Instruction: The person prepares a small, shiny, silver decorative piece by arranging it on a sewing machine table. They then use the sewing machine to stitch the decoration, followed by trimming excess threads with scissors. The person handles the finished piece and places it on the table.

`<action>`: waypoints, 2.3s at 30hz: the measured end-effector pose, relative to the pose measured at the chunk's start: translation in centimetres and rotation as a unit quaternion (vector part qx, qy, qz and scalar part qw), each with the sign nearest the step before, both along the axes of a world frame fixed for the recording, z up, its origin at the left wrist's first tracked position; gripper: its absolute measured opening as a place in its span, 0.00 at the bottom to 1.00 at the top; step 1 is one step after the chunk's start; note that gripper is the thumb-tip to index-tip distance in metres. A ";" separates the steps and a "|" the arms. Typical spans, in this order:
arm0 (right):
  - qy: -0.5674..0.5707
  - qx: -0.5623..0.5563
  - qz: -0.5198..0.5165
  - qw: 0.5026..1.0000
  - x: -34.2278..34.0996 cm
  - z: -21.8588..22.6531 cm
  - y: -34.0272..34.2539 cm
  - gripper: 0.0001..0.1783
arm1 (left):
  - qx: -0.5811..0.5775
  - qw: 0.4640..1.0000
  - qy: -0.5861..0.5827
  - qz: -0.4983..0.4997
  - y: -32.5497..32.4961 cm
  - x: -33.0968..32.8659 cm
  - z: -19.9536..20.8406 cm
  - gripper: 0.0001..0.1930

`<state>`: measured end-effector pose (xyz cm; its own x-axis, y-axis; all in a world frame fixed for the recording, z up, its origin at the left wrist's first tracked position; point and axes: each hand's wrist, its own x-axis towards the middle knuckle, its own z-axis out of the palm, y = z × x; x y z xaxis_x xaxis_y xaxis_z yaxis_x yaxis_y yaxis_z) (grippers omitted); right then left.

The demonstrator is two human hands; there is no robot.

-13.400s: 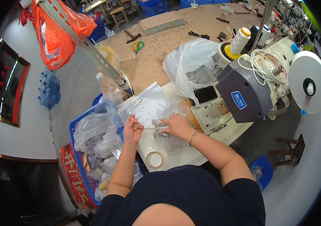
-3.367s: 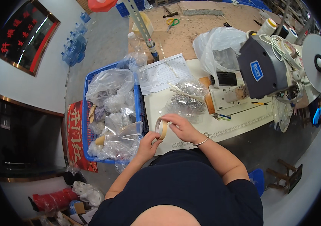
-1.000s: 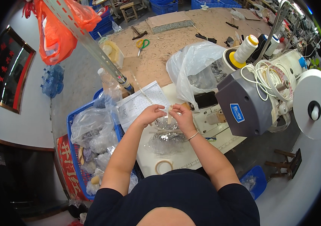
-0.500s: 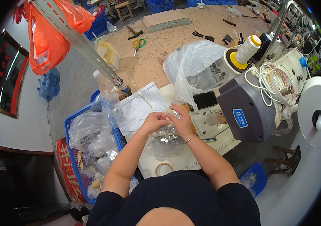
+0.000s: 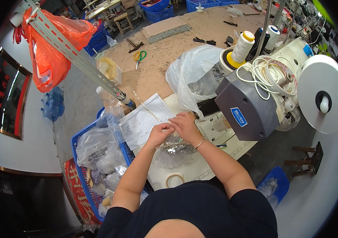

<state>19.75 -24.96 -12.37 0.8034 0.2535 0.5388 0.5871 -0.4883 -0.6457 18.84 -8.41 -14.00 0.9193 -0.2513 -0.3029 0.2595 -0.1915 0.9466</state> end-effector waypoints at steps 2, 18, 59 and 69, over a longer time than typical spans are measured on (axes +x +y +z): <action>0.165 0.051 0.027 0.985 0.2 0.0 -0.7 0.09 | 0.055 0.998 -0.020 -0.005 -0.2 -0.4 0.8 0.10; 0.182 -0.149 -0.117 0.965 -8.7 -10.6 -25.5 0.12 | 0.149 0.988 -0.048 -0.012 -0.8 -0.1 -0.3 0.10; 0.183 0.179 -0.061 0.965 -2.8 -1.8 0.7 0.07 | -0.044 0.993 0.002 0.106 -0.5 -1.3 -1.5 0.14; 0.182 0.163 -0.053 0.968 -2.7 -1.9 0.7 0.06 | -0.031 0.993 -0.005 0.116 -0.7 -1.2 -1.4 0.15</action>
